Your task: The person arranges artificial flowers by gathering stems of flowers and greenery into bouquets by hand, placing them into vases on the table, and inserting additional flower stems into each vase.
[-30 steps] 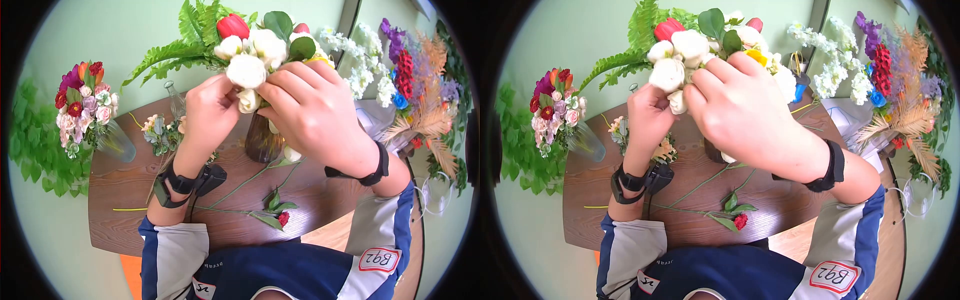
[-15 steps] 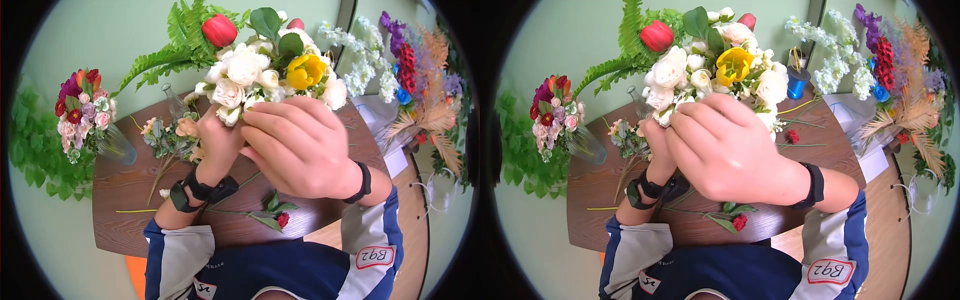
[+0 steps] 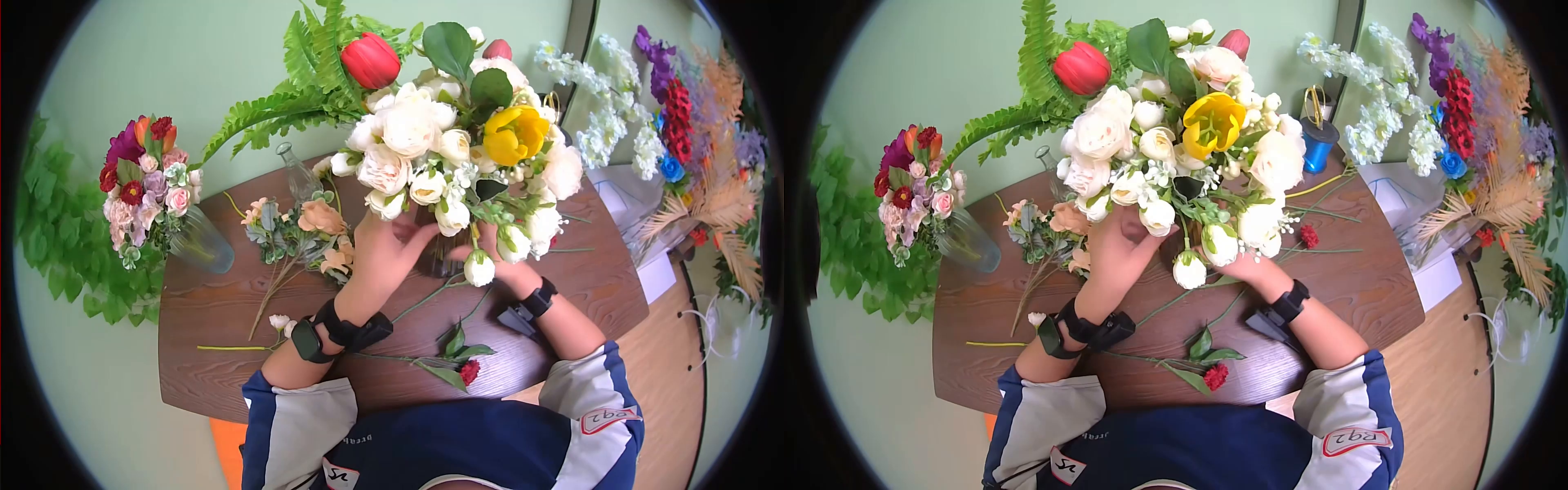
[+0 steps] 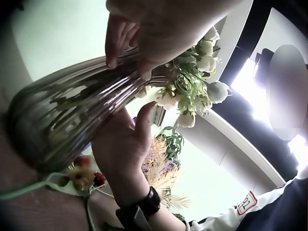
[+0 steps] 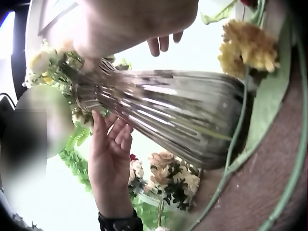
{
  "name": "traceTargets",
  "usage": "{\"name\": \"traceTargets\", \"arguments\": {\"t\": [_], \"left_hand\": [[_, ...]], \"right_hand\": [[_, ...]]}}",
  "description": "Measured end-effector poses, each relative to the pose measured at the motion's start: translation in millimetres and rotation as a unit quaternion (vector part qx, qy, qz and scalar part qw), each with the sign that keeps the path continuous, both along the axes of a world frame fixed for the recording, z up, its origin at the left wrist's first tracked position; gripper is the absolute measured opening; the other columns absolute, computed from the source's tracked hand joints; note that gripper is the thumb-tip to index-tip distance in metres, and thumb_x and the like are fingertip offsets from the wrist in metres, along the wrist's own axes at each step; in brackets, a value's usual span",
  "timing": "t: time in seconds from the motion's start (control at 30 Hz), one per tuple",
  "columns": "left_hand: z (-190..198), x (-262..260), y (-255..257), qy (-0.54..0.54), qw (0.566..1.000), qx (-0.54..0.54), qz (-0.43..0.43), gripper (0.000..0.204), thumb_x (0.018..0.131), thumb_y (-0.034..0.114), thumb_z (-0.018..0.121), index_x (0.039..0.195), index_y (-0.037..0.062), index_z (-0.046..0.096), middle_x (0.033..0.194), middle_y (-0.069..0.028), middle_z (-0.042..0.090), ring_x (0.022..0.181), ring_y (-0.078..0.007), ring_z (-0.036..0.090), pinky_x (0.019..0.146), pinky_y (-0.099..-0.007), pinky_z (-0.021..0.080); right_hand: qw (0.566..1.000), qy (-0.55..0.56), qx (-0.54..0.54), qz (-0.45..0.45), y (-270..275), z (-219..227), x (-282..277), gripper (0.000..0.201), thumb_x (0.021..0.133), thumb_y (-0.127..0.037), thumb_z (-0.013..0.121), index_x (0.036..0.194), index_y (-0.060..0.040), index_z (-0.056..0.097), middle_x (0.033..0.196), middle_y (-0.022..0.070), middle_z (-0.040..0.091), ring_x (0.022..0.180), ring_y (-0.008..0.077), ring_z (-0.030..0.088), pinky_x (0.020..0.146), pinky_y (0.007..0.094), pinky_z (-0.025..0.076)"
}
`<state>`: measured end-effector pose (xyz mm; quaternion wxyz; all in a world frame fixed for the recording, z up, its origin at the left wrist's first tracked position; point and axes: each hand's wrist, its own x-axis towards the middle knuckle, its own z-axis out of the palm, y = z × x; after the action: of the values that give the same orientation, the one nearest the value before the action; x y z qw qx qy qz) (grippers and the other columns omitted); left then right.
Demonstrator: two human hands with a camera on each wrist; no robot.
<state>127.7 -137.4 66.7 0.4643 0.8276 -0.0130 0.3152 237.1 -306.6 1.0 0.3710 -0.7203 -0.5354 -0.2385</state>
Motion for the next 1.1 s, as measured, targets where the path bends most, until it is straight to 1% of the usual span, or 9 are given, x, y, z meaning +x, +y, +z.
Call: {"name": "traceTargets", "arguments": {"t": [0.13, 0.2, 0.3, 0.47, 0.5, 0.53, 0.8, 1.0, 1.1], "left_hand": [[5.2, 11.5, 17.5, 0.012, 1.000, 0.022, -0.011, 0.039, 0.071, 0.016, 0.075, 0.100, -0.0023, 0.057, 0.081, -0.0118, 0.065, 0.068, -0.0168, 0.065, 0.059, -0.0276, 0.052], [-4.9, 19.0, 28.2, -0.003, 0.999, 0.038, 0.005, 0.038, 0.070, 0.018, 0.074, 0.100, 0.0014, 0.059, 0.082, -0.0129, 0.065, 0.070, -0.0227, 0.065, 0.064, -0.0316, 0.050], [-26.3, 20.8, 38.5, -0.073, 0.995, 0.056, -0.025, 0.031, 0.074, 0.018, 0.071, 0.099, 0.0021, 0.060, 0.084, -0.0155, 0.065, 0.073, -0.0292, 0.064, 0.064, -0.0326, 0.050], [-12.7, -23.7, 53.4, 0.106, 0.994, 0.018, 0.030, 0.026, 0.076, 0.012, 0.070, 0.098, 0.0008, 0.061, 0.083, -0.0089, 0.066, 0.062, -0.0124, 0.062, 0.058, -0.0250, 0.049], [-12.4, -33.9, 61.0, 0.121, 0.991, 0.031, 0.052, 0.026, 0.077, 0.008, 0.069, 0.099, -0.0005, 0.061, 0.084, -0.0060, 0.066, 0.060, -0.0059, 0.059, 0.056, -0.0211, 0.047], [-12.8, -46.1, 70.8, 0.134, 0.986, 0.050, 0.084, 0.023, 0.077, 0.008, 0.069, 0.097, -0.0003, 0.062, 0.079, -0.0054, 0.066, 0.060, -0.0057, 0.059, 0.056, -0.0204, 0.048], [13.4, -126.0, 152.1, 0.209, 0.959, -0.061, 0.182, 0.012, 0.084, 0.007, 0.062, 0.093, -0.0012, 0.062, 0.075, -0.0034, 0.064, 0.061, -0.0060, 0.056, 0.056, -0.0190, 0.046], [-46.0, -118.8, 198.9, 0.040, 0.927, 0.268, 0.261, 0.044, 0.069, 0.017, 0.077, 0.105, 0.0005, 0.056, 0.094, -0.0057, 0.061, 0.082, -0.0102, 0.056, 0.069, -0.0248, 0.047], [-66.7, -129.8, 199.3, 0.169, 0.960, 0.142, 0.174, 0.054, 0.066, 0.021, 0.079, 0.108, 0.0002, 0.053, 0.096, -0.0089, 0.058, 0.082, -0.0138, 0.054, 0.072, -0.0270, 0.046]], "right_hand": [[0.974, 0.218, 0.024, 0.053, 27.8, 29.5, -27.7, 0.071, 0.073, -0.026, 0.076, 0.126, -0.0005, 0.038, 0.124, 0.0133, 0.046, 0.112, 0.0271, 0.046, 0.097, 0.0366, 0.036], [0.995, -0.078, -0.006, -0.060, 43.8, 2.8, -10.8, 0.044, 0.076, -0.014, 0.070, 0.115, -0.0038, 0.053, 0.113, 0.0129, 0.056, 0.105, 0.0281, 0.052, 0.088, 0.0377, 0.043], [0.981, 0.183, 0.063, -0.028, 63.8, 11.9, -7.2, 0.025, 0.079, -0.018, 0.063, 0.100, -0.0050, 0.063, 0.094, 0.0130, 0.065, 0.088, 0.0314, 0.060, 0.079, 0.0379, 0.048], [0.967, 0.204, 0.118, -0.100, 88.8, 15.2, 23.6, 0.058, 0.063, -0.022, 0.078, 0.112, -0.0032, 0.054, 0.121, 0.0191, 0.046, 0.113, 0.0380, 0.040, 0.097, 0.0424, 0.035], [0.970, 0.166, 0.091, -0.155, 90.9, 14.0, 32.9, 0.061, 0.066, -0.025, 0.079, 0.114, 0.0002, 0.051, 0.106, 0.0147, 0.059, 0.096, 0.0272, 0.057, 0.084, 0.0352, 0.046], [0.967, 0.187, 0.125, -0.116, 92.3, 18.2, 39.6, 0.065, 0.060, -0.019, 0.079, 0.116, -0.0030, 0.051, 0.123, 0.0193, 0.045, 0.114, 0.0376, 0.041, 0.098, 0.0410, 0.036], [0.948, 0.254, 0.090, -0.171, 63.8, 30.3, 80.8, 0.085, 0.064, -0.023, 0.082, 0.125, 0.0069, 0.031, 0.121, 0.0228, 0.047, 0.113, 0.0295, 0.047, 0.094, 0.0357, 0.039], [0.959, 0.215, 0.110, -0.151, 51.9, 35.2, 77.0, 0.091, 0.065, -0.018, 0.080, 0.132, 0.0060, 0.023, 0.128, 0.0215, 0.042, 0.120, 0.0277, 0.042, 0.100, 0.0342, 0.035], [0.958, 0.181, 0.098, -0.202, 47.0, 33.6, 75.3, 0.070, 0.063, -0.018, 0.080, 0.116, 0.0062, 0.041, 0.103, 0.0177, 0.058, 0.092, 0.0268, 0.058, 0.079, 0.0369, 0.046]]}}
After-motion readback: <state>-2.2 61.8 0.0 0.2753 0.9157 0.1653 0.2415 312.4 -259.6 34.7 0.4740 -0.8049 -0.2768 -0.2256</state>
